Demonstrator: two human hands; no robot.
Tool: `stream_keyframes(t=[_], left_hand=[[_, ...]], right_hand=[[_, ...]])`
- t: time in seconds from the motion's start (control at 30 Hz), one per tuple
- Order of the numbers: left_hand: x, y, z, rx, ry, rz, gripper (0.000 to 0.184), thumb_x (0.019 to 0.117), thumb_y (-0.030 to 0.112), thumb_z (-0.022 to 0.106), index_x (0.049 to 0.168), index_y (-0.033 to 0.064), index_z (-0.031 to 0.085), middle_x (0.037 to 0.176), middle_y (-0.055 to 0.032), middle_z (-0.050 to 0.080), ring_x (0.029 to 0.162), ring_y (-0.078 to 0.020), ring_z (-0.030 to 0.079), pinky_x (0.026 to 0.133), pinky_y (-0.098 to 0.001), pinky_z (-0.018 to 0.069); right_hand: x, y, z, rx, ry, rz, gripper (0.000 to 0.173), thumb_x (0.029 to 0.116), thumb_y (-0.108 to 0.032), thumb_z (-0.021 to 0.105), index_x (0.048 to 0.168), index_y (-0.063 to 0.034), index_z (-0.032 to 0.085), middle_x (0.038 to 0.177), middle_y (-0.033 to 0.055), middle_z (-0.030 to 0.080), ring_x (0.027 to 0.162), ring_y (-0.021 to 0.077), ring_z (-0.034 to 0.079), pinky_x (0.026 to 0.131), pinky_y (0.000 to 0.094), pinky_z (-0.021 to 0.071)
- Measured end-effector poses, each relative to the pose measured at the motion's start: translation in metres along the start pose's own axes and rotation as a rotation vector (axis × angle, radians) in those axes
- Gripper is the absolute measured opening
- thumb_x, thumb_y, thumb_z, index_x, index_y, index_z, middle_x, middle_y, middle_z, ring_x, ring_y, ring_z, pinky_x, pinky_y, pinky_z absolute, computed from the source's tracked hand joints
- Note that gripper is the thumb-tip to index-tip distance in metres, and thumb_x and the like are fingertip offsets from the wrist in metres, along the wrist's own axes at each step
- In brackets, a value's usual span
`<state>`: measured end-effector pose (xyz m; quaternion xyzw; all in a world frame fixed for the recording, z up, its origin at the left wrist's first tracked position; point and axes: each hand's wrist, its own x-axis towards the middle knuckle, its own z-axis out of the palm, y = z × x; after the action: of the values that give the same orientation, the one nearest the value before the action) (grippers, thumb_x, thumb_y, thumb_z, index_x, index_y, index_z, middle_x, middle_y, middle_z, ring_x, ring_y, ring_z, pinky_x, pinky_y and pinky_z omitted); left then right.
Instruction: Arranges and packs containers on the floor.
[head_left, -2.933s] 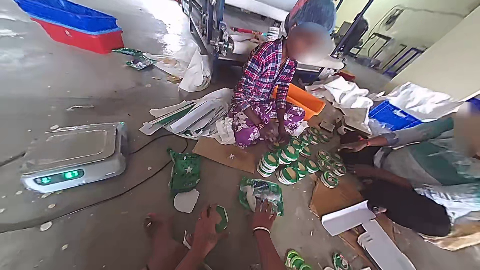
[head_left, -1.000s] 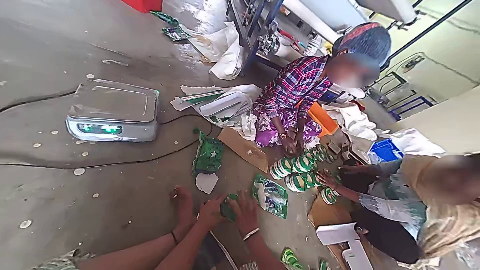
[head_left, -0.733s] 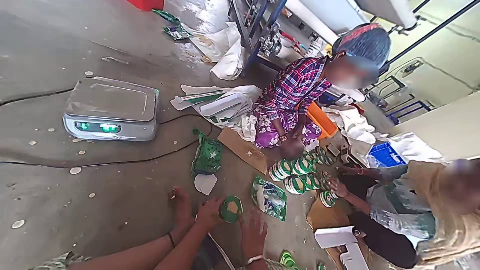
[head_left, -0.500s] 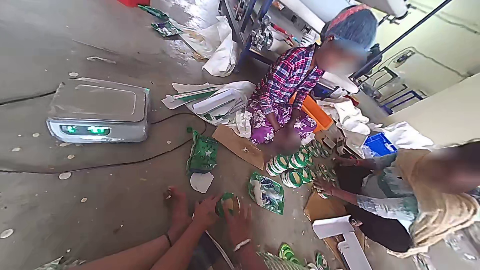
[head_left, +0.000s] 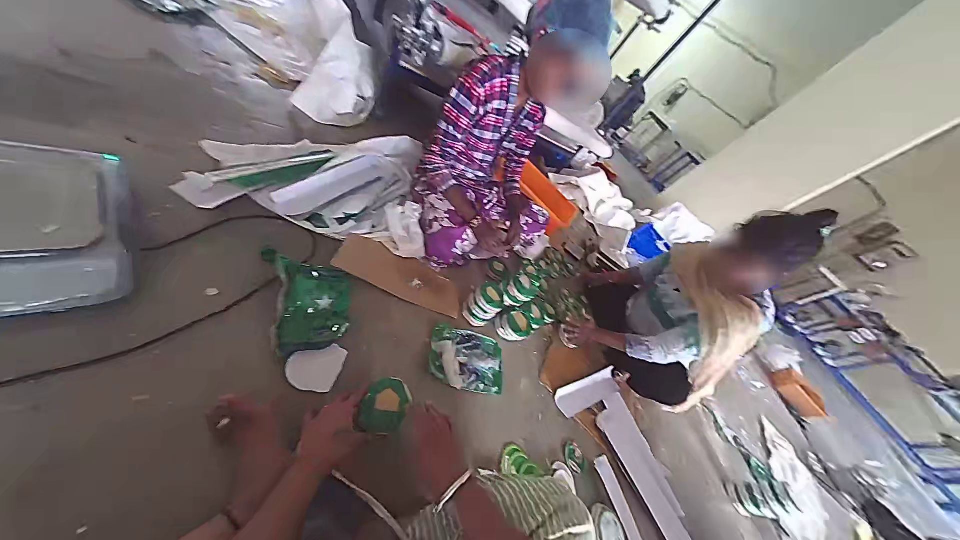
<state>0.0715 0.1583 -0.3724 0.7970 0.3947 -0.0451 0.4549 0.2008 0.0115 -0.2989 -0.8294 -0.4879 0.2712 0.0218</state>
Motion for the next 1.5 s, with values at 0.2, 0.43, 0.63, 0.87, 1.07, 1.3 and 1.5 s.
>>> stream_keyframes(t=[0.2, 0.43, 0.63, 0.87, 1.07, 1.3, 1.5], left_hand=[[0.003, -0.002, 0.005, 0.078, -0.001, -0.031, 0.099, 0.079, 0.037, 0.088, 0.16, 0.0177, 0.035, 0.151, -0.0196, 0.051, 0.138, -0.0417, 0.049, 0.114, -0.0709, 0.0276], [0.004, 0.006, 0.009, 0.144, 0.038, -0.037, 0.109, 0.0744, 0.05, 0.088, 0.161, 0.0162, 0.031, 0.152, -0.0248, 0.048, 0.137, -0.0479, 0.048, 0.113, -0.0724, 0.0283], [0.008, -0.003, 0.018, 0.153, 0.176, 0.028, 0.119, 0.0622, 0.036, 0.099, 0.159, 0.0114, 0.034, 0.147, -0.0294, 0.05, 0.131, -0.051, 0.053, 0.107, -0.074, 0.0341], [-0.028, 0.053, 0.024, -0.176, 0.629, 0.367, 0.085, 0.0746, 0.036, 0.082, 0.137, -0.0136, 0.053, 0.137, -0.037, 0.055, 0.132, -0.0555, 0.048, 0.114, -0.0639, 0.0321], [-0.044, 0.12, 0.038, -0.967, 0.124, 0.253, 0.062, 0.0884, 0.006, 0.063, 0.145, -0.0079, 0.041, 0.117, -0.0137, 0.065, 0.103, -0.0155, 0.066, 0.09, -0.0334, 0.0556], [-0.028, 0.058, 0.01, -0.691, 0.462, -0.005, 0.039, 0.0937, -0.004, 0.062, 0.132, -0.0079, 0.057, 0.108, -0.022, 0.07, 0.095, -0.0267, 0.069, 0.089, -0.0423, 0.0556], [-0.001, 0.038, 0.009, -0.406, 0.473, -0.024, 0.044, 0.096, 0.001, 0.06, 0.14, -0.0031, 0.055, 0.118, -0.023, 0.068, 0.098, -0.0313, 0.07, 0.09, -0.0457, 0.0562]], right_hand=[[-0.003, 0.205, -0.082, -0.155, -0.157, 0.181, 0.071, 0.0957, -0.027, 0.071, 0.158, -0.0165, 0.039, 0.137, 0.0133, 0.066, 0.126, 0.0394, 0.061, 0.109, 0.0619, 0.0416], [-0.057, 0.332, 0.051, 0.033, 0.012, 0.42, 0.051, 0.1048, -0.023, 0.053, 0.152, -0.0043, 0.046, 0.147, 0.0231, 0.055, 0.138, 0.038, 0.052, 0.116, 0.053, 0.0385], [-0.02, 0.332, 0.031, 0.672, 0.497, 0.565, 0.074, 0.0879, -0.002, 0.075, 0.153, -0.0023, 0.041, 0.111, 0.0268, 0.07, 0.097, 0.0394, 0.07, 0.09, 0.0557, 0.055], [-0.025, 0.246, -0.088, 0.924, 0.425, 0.289, 0.068, 0.0849, 0.009, 0.072, 0.144, 0.0081, 0.038, 0.09, 0.0114, 0.07, 0.074, 0.0111, 0.068, 0.075, 0.0285, 0.0583], [-0.012, 0.106, -0.102, 1.148, 0.167, -0.054, 0.061, 0.0824, 0.008, 0.066, 0.137, 0.0034, 0.039, 0.089, -0.0018, 0.071, 0.076, 0.0032, 0.069, 0.072, 0.0212, 0.058], [0.057, 0.022, -0.028, 0.88, 0.098, 0.083, 0.058, 0.0909, -0.001, 0.073, 0.142, 0.0061, 0.045, 0.106, 0.0216, 0.072, 0.087, 0.0257, 0.072, 0.081, 0.0406, 0.0587], [0.083, 0.01, -0.008, 0.781, 0.14, 0.211, 0.062, 0.09, -0.007, 0.077, 0.142, 0.0029, 0.046, 0.106, 0.0186, 0.073, 0.091, 0.0285, 0.072, 0.086, 0.0451, 0.0575]])
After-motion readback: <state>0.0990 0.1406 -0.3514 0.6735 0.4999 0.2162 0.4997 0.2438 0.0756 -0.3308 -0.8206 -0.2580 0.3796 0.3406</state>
